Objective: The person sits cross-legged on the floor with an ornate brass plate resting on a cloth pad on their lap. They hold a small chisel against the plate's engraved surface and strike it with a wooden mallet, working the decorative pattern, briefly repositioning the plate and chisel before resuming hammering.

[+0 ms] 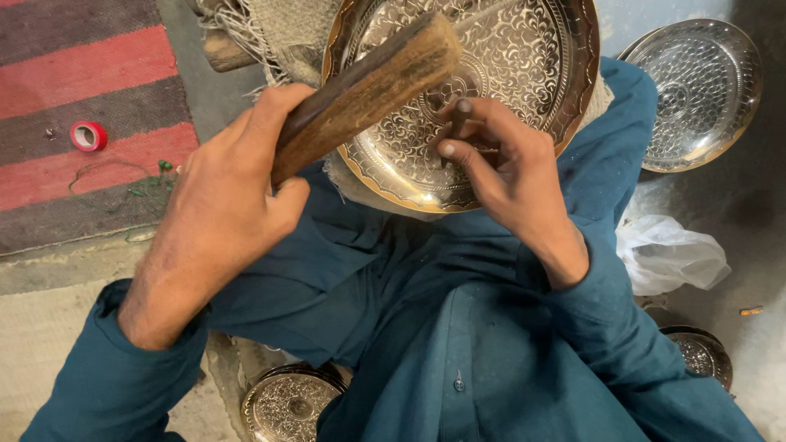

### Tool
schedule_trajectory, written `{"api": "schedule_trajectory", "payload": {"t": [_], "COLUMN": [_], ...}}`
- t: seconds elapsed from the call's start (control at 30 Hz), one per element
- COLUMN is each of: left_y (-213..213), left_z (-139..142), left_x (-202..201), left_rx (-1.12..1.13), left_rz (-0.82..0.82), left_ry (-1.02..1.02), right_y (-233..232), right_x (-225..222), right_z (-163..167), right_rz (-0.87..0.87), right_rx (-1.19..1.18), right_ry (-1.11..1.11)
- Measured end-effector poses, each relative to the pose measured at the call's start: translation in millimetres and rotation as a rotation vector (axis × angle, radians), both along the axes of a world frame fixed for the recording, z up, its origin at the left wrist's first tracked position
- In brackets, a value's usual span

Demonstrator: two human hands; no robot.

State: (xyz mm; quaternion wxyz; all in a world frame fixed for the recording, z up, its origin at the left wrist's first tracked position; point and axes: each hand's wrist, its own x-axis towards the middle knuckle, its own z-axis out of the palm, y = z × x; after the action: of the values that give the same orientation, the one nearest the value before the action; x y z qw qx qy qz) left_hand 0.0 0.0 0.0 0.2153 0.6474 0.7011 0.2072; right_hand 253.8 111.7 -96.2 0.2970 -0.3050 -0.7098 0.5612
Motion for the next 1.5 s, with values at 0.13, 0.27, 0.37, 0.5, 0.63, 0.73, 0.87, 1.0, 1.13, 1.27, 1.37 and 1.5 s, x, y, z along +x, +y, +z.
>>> {"api": "schedule_trajectory", "payload": {"t": [0.13, 0.27, 0.37, 0.5, 0.63, 0.73, 0.87, 1.0, 1.13, 1.27, 1.37, 1.5], "left_y": [0, -1, 1, 3, 6, 11, 20, 24, 23, 13, 6, 0], "left_z": [0, -2, -4, -4, 2, 7, 12, 16, 17, 17, 11, 2], "left_x": [-1, -1, 1, 2, 2, 2, 2, 3, 6, 4, 5, 9], "left_rx": [-0.017, 0.0, 0.002, -0.02, 0.003, 0.035, 0.09, 0.101, 0.031, 0.077, 0.057, -0.057], "left_rz": [0.013, -0.001, -0.003, -0.018, -0.044, -0.071, -0.19, -0.193, -0.15, -0.097, -0.09, -0.033], "left_ry": [-0.01, -0.002, 0.01, 0.093, 0.125, 0.079, 0.325, 0.308, 0.535, 0.163, -0.08, -0.129], "right_y": [1, -2, -2, -3, -3, -3, -5, -7, -7, 3, 8, 5], "right_x": [-2, -1, 0, 2, 1, 1, 2, 2, 0, 3, 5, 5], "right_z": [0, -2, -3, -5, -7, -6, -7, -7, -5, -2, -1, -1], "right_rz": [0.007, -0.029, -0.05, -0.03, -0.039, -0.032, -0.046, -0.091, -0.126, -0.041, 0.029, 0.016], "right_rx": [0.023, 0.062, 0.036, 0.009, 0.014, -0.003, 0.015, -0.02, -0.087, -0.136, 0.028, 0.099], "right_ry": [-0.004, -0.043, -0.028, -0.005, -0.017, 0.012, 0.006, -0.009, 0.014, 0.063, -0.033, -0.071]}}
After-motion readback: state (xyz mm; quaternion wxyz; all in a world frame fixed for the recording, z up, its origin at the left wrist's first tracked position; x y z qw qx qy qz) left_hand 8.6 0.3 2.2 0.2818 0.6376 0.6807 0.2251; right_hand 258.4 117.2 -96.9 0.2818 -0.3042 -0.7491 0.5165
